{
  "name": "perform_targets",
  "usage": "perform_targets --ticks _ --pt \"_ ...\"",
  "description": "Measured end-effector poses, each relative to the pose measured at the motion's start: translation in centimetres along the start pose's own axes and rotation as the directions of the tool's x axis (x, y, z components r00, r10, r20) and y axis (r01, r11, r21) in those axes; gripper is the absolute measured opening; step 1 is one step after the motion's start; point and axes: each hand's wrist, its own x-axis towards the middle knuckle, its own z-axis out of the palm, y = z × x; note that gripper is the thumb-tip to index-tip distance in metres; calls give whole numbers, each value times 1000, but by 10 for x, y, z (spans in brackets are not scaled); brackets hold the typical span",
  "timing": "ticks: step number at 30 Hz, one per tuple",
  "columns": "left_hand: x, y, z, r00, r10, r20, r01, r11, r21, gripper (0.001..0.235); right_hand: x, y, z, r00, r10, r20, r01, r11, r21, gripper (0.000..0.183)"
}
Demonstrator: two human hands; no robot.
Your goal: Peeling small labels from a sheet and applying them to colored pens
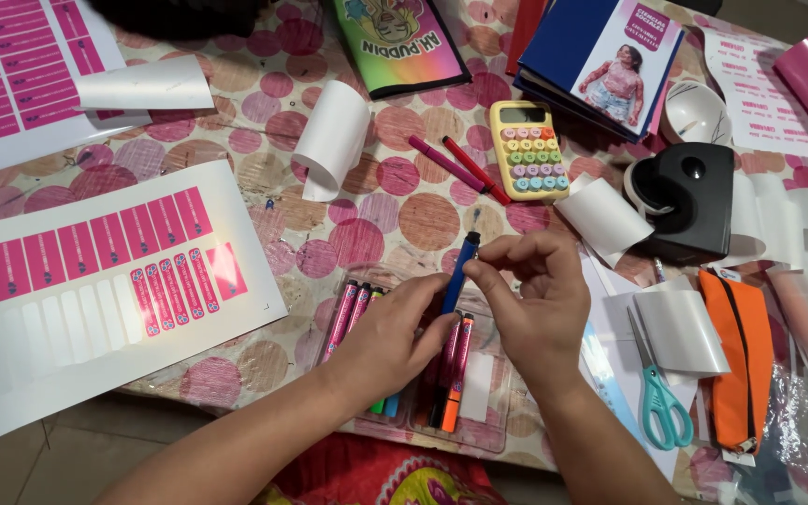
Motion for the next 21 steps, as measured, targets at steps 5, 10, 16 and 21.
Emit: perform_targets --ticks 5,10,16,21 --pt "15 7 1 998 54 41 -55 997 45 43 0 2 -3 998 -9 -66 9 1000 8 39" --pt "25 -24 7 977 193 96 -209 957 200 50 4 12 -5 988 -70 -138 62 996 -58 35" --pt "29 -27 4 974 219 59 -226 955 192 44 6 27 -1 991 -36 -129 34 999 -17 33" --pt "29 -29 3 969 240 54 -246 942 230 45 2 33 1 984 -40 -174 32 998 -51 36"
